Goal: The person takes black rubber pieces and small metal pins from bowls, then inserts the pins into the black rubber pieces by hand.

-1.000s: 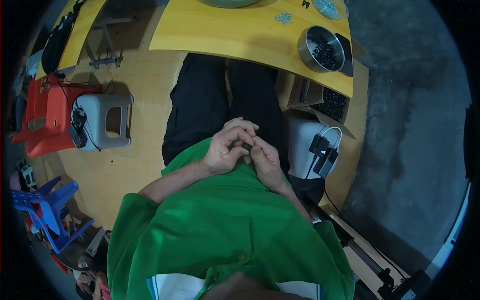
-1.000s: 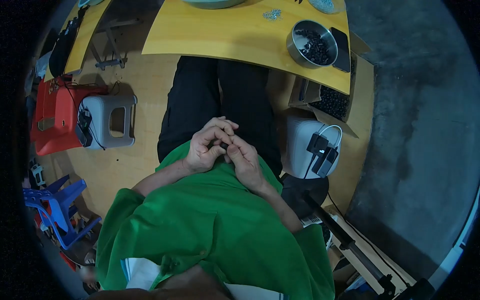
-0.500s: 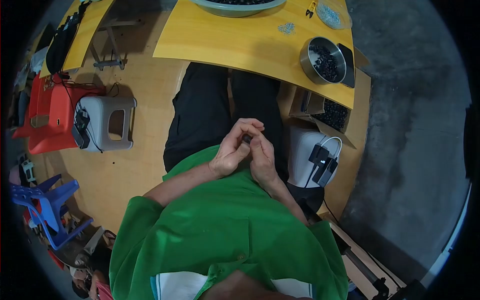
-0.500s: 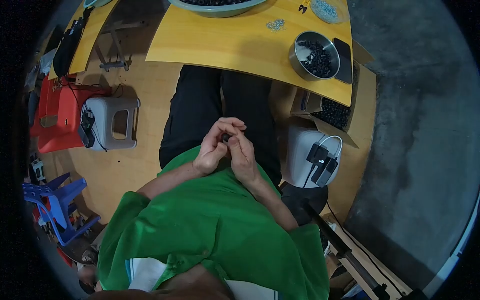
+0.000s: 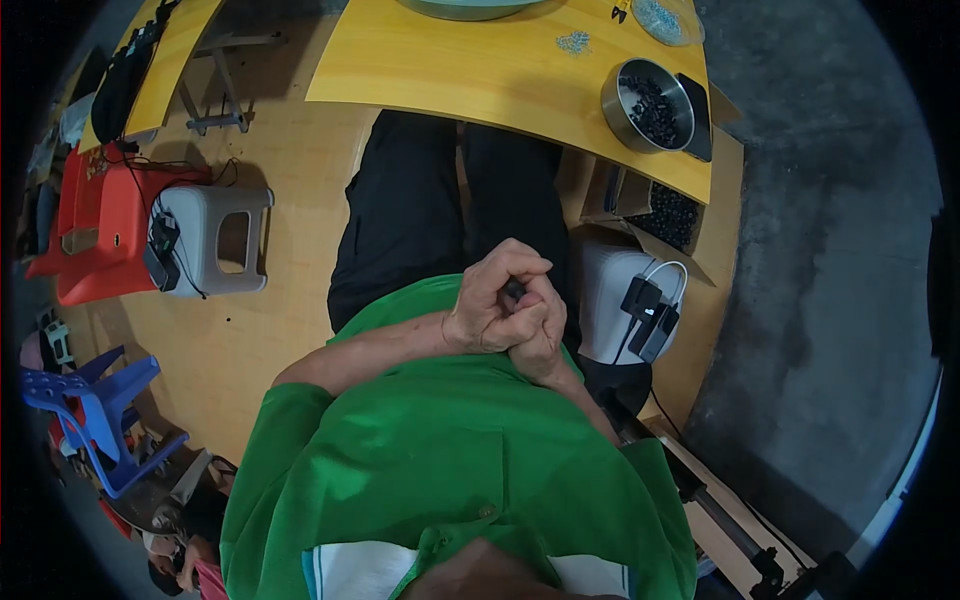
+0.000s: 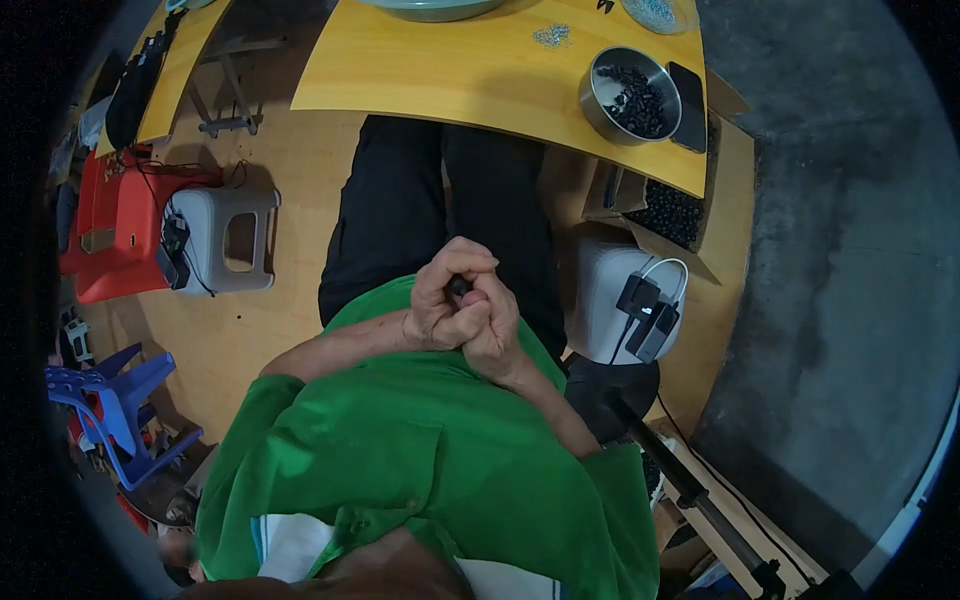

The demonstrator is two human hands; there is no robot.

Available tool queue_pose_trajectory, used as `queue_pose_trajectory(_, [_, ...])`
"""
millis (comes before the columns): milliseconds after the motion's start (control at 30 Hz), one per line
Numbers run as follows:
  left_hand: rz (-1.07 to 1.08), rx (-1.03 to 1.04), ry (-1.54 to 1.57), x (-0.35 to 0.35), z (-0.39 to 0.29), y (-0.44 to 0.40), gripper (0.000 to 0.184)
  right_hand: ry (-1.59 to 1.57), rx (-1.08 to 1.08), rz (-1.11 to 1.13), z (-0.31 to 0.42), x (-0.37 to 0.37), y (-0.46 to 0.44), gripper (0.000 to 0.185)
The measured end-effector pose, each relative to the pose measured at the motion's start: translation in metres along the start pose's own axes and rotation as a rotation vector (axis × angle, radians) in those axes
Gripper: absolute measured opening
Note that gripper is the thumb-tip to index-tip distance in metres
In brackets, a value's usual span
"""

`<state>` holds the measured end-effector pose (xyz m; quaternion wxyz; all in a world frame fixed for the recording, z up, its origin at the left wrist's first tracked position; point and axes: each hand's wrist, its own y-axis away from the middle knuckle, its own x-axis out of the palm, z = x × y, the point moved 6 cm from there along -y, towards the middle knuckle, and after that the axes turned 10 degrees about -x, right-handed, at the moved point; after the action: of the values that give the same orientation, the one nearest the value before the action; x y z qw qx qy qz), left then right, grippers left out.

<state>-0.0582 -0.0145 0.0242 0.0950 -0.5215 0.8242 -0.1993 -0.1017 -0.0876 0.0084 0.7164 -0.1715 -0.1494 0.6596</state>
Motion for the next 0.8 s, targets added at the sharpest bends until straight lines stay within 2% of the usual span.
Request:
queue_pose_trajectory(33, [-0.003,-0.026,0.028,-0.001,0.004,0.001,0.033,0.056,-0.013,0.019,0.003,0.002,-0.003,0.033])
queue_pose_trajectory(100, [0.011,-0.153,0.030,-0.003,0.013,0.006,0.030,0.023,0.188,-0.051,0.008,-0.001,-0.006,0.032])
queue_pose_trajectory(133, [0.012,-0.149,0.029,-0.003,0.014,0.008,0.030,-0.258,0.296,-0.118,-0.014,0.002,0.002,0.032])
queue_pose_trajectory(200, [-0.024,-0.311,0.020,-0.001,0.027,0.006,0.029,-0.279,0.290,-0.115,-0.020,0.000,-0.004,0.037])
queue_pose_trajectory(267, [0.050,-0.238,0.046,-0.010,0.025,0.003,0.025,-0.311,0.332,-0.138,-0.032,-0.001,0.002,0.044])
queue_pose_trajectory(300, [0.142,-0.389,0.245,-0.012,0.027,0.006,0.026,-0.314,0.337,-0.142,-0.029,-0.001,0.002,0.044])
queue_pose_trajectory(333, [0.234,-0.541,0.447,-0.012,0.030,0.013,0.027,-0.504,0.380,-0.155,-0.025,0.002,0.001,0.042])
queue_pose_trajectory(367, [0.219,-0.559,0.367,-0.018,0.033,0.015,0.026,-0.692,0.409,-0.164,-0.025,0.005,-0.001,0.040])
queue_pose_trajectory(400, [0.221,-0.564,0.369,-0.020,0.035,0.014,0.026,-0.689,0.389,-0.106,-0.026,0.006,-0.003,0.043])
queue_pose_trajectory(467, [0.167,-0.266,-0.022,-0.028,0.026,0.004,0.019,-0.659,0.425,-0.111,-0.025,0.007,-0.002,0.043])
queue_pose_trajectory(533, [0.111,-0.318,-0.017,-0.031,0.015,-0.003,0.013,-0.632,0.461,-0.109,-0.026,0.007,-0.003,0.043])
queue_pose_trajectory(600, [0.148,-0.483,-0.126,-0.032,0.012,-0.001,0.014,-0.488,0.421,-0.004,-0.024,0.006,-0.004,0.043])
queue_pose_trajectory(733, [0.119,-0.438,-0.093,-0.030,0.009,0.003,0.015,-0.535,0.471,-0.059,-0.018,0.006,-0.001,0.036])
queue_pose_trajectory(800, [0.044,-0.172,-0.369,-0.031,-0.011,-0.004,0.019,-0.502,0.507,-0.218,-0.018,-0.004,0.005,0.025])
